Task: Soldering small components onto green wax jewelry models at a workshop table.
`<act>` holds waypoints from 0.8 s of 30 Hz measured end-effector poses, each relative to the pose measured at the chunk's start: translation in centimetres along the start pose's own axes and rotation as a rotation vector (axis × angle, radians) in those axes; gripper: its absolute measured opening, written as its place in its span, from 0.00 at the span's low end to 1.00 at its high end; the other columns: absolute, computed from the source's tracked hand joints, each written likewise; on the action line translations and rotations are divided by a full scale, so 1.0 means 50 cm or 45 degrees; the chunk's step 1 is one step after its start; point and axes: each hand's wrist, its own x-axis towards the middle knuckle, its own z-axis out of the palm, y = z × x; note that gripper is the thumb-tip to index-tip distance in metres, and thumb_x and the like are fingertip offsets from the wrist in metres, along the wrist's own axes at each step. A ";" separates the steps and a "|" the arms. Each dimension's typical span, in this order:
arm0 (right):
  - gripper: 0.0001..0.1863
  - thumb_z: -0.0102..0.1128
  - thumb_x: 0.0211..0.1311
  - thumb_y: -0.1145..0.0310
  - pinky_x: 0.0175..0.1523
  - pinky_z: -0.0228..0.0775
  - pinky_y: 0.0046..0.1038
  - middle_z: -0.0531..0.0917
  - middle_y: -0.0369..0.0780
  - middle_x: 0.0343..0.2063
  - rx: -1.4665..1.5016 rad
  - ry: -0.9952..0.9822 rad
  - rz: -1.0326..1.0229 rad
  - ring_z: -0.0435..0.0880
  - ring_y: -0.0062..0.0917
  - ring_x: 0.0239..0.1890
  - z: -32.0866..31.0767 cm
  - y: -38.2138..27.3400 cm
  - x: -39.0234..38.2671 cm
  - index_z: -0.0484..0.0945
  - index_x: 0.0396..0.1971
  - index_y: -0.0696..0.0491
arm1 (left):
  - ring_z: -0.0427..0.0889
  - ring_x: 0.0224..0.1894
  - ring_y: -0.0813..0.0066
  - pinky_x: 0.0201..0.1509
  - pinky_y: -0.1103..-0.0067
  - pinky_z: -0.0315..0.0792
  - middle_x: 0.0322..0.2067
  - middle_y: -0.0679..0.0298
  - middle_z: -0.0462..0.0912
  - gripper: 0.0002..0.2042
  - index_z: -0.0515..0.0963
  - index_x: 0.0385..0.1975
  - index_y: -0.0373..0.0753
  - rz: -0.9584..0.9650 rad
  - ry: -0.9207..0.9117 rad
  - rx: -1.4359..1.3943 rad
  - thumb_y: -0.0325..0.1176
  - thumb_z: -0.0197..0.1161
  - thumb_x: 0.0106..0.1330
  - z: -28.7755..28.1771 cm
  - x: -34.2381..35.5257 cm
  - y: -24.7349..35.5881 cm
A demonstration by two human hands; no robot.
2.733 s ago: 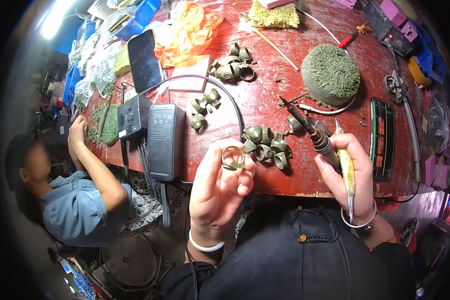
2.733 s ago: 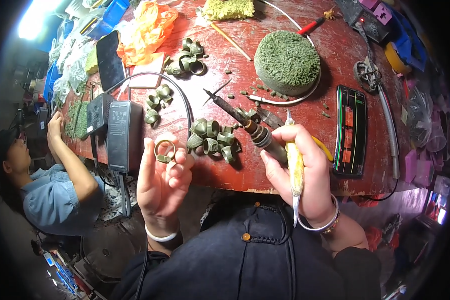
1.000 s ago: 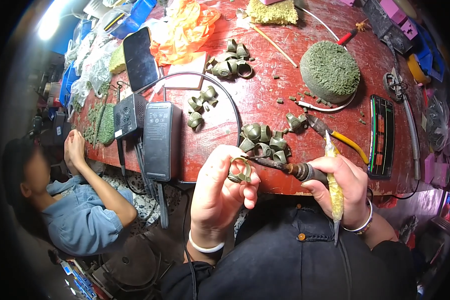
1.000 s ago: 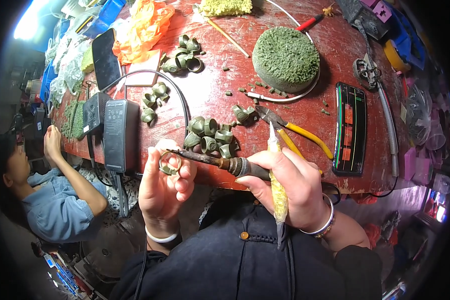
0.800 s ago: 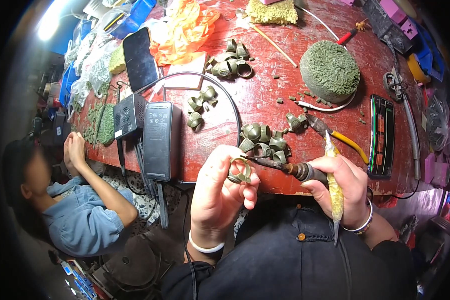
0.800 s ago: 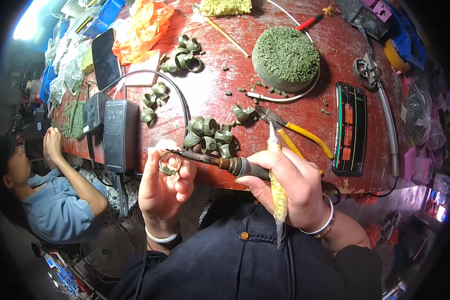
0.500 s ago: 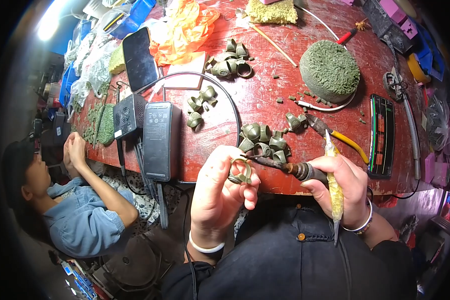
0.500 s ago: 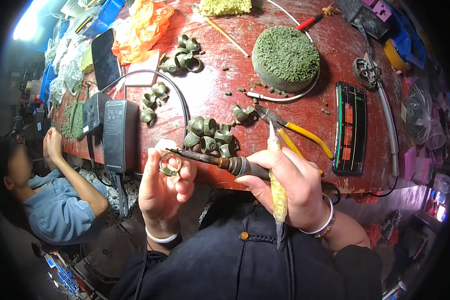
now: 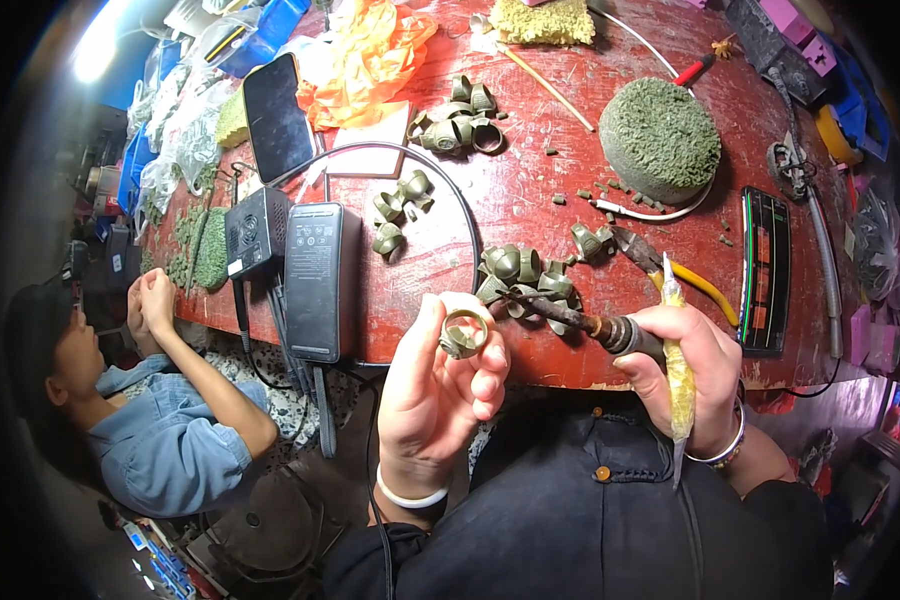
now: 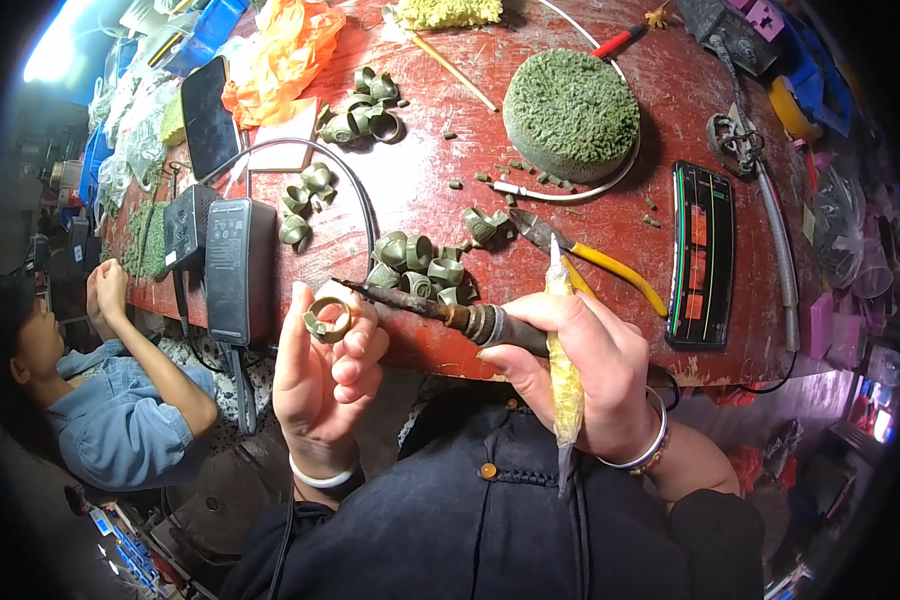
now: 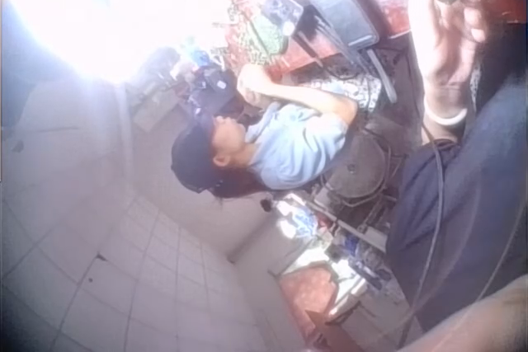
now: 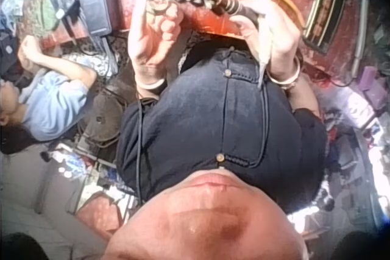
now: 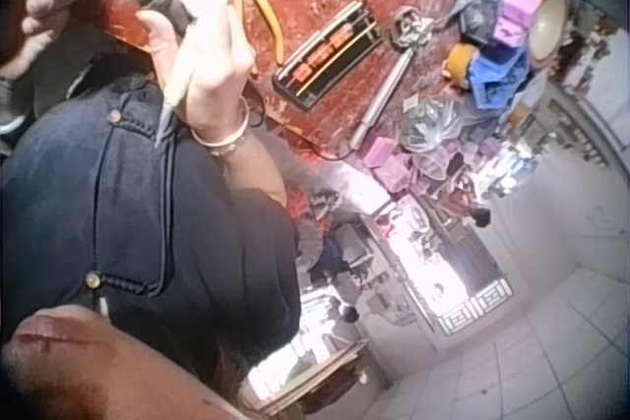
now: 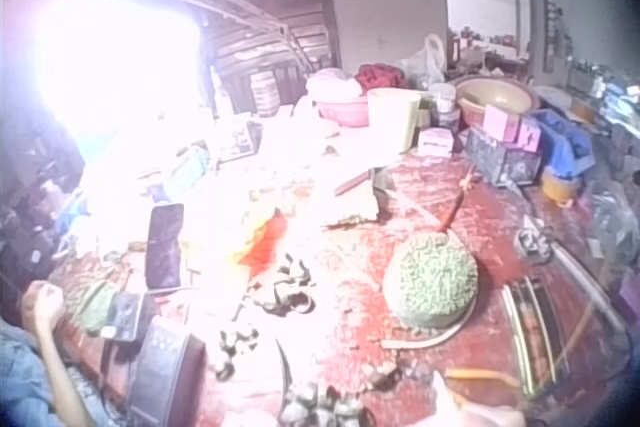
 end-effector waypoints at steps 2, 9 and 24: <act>0.17 0.73 0.52 0.73 0.30 0.72 0.28 0.80 0.41 0.27 0.008 0.016 -0.009 0.80 0.29 0.25 0.002 0.002 -0.001 0.76 0.39 0.59 | 0.71 0.23 0.79 0.19 0.85 0.67 0.29 0.59 0.74 0.21 0.72 0.40 0.38 -0.028 -0.026 -0.070 0.49 0.39 0.77 -0.004 0.000 0.002; 0.16 0.72 0.53 0.74 0.31 0.72 0.27 0.80 0.42 0.28 0.034 0.014 0.031 0.80 0.28 0.25 0.000 0.001 0.000 0.75 0.39 0.60 | 0.75 0.22 0.77 0.22 0.83 0.72 0.28 0.59 0.77 0.20 0.73 0.43 0.40 -0.076 -0.046 -0.109 0.50 0.40 0.77 -0.009 0.005 0.003; 0.15 0.71 0.55 0.73 0.33 0.73 0.27 0.81 0.42 0.28 0.012 0.026 0.059 0.81 0.28 0.26 -0.002 0.000 0.005 0.73 0.37 0.60 | 0.82 0.44 0.73 0.48 0.80 0.80 0.46 0.56 0.77 0.19 0.71 0.49 0.27 0.760 -0.048 0.924 0.11 0.63 0.58 0.002 0.000 -0.026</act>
